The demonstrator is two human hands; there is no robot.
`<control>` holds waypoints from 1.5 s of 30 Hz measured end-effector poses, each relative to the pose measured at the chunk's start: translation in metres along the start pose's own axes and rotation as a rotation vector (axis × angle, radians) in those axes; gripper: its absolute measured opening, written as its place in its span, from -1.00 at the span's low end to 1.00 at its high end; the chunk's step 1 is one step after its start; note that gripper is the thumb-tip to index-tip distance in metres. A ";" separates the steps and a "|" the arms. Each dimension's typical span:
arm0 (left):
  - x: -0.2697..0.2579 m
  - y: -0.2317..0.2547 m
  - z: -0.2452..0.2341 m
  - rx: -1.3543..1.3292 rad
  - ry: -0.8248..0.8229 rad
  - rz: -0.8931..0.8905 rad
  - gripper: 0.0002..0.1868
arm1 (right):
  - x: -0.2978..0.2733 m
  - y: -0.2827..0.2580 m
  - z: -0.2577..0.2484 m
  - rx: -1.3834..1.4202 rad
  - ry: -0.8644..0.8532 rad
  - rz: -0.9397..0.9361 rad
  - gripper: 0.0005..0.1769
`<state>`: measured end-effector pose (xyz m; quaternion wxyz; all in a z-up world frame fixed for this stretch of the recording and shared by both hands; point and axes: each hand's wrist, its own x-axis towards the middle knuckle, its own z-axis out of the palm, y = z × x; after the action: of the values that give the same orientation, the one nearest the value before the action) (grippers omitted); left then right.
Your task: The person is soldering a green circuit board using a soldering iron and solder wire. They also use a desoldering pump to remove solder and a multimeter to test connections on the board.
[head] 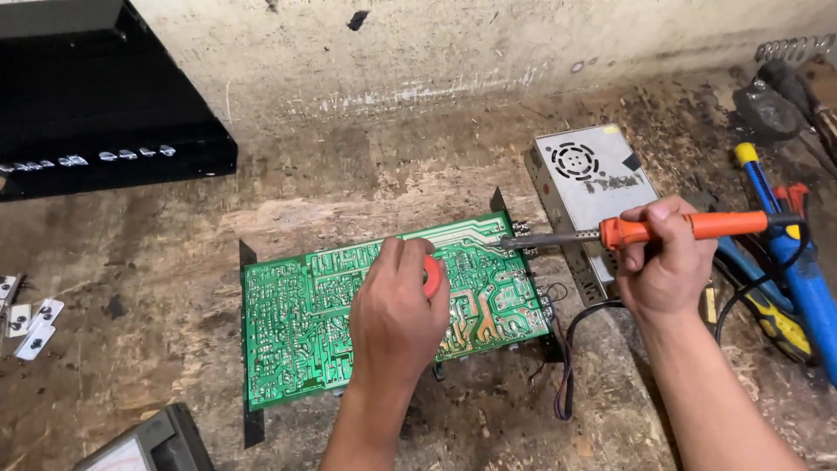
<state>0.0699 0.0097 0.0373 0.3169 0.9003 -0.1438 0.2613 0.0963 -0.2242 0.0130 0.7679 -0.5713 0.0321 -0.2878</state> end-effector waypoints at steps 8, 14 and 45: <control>0.000 0.002 0.003 0.051 0.024 0.064 -0.83 | 0.000 0.006 -0.005 -0.007 -0.020 0.006 -0.88; -0.003 0.000 0.008 0.079 0.028 0.072 -0.79 | -0.004 0.004 -0.003 -0.051 -0.046 0.017 -0.84; 0.000 -0.008 0.000 0.065 0.018 -0.106 -0.85 | -0.008 -0.001 -0.002 -0.031 -0.329 -0.061 -0.64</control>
<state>0.0732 0.0155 0.0328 0.3023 0.9141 -0.0844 0.2568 0.0887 -0.2221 0.0112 0.7449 -0.6230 -0.1071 -0.2133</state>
